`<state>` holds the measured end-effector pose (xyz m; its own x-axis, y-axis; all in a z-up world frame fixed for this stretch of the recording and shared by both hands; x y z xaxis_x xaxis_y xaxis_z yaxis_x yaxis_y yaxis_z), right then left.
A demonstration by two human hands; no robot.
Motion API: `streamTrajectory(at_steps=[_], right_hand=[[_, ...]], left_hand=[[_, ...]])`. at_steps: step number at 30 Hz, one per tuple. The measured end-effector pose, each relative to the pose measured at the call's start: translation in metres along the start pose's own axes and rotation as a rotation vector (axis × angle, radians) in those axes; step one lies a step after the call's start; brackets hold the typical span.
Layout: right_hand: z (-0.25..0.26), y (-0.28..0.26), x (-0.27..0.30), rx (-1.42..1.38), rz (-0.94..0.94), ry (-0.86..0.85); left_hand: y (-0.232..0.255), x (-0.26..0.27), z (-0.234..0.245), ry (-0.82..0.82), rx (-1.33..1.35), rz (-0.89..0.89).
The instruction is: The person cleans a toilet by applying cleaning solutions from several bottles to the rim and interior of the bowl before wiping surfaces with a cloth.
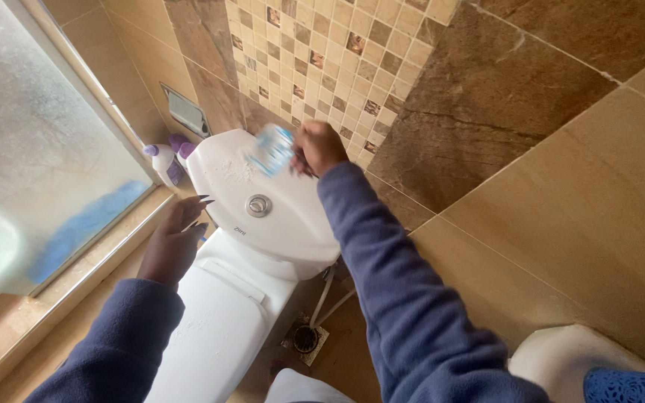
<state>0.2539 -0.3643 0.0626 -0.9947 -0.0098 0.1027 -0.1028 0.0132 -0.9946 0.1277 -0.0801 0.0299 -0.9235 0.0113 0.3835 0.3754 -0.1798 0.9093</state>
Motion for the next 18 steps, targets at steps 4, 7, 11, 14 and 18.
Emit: streamTrajectory(at_steps=[4, 7, 11, 14, 18], right_hand=[[0.018, 0.000, 0.031, 0.230, 0.000, 0.049], [0.031, -0.010, 0.049, 0.152, -0.053, 0.082], [0.040, -0.016, 0.061, 0.100, -0.026, 0.037], [0.044, -0.005, 0.071, 0.198, -0.071, 0.174], [0.052, 0.009, 0.070, 0.109, -0.086, 0.111]], left_hand=[[-0.002, -0.006, -0.008, -0.024, 0.026, -0.001], [-0.004, -0.010, -0.015, -0.075, 0.085, -0.068], [0.003, -0.003, -0.022, -0.077, 0.035, -0.052], [0.008, 0.007, -0.027, -0.064, 0.053, 0.055], [0.005, 0.011, -0.031, -0.058, 0.044, 0.034]])
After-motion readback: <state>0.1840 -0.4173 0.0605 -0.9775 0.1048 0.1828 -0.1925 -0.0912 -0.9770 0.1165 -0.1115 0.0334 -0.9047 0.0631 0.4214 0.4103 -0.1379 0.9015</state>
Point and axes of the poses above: each hand's wrist, its own x-axis away from the middle knuckle, its own z-axis out of the back of the hand, y = z × x, the point moved 2 cm from there along -x, towards the middle knuckle, and after that the axes turned 7 degrees about z, right-handed, at the moved point
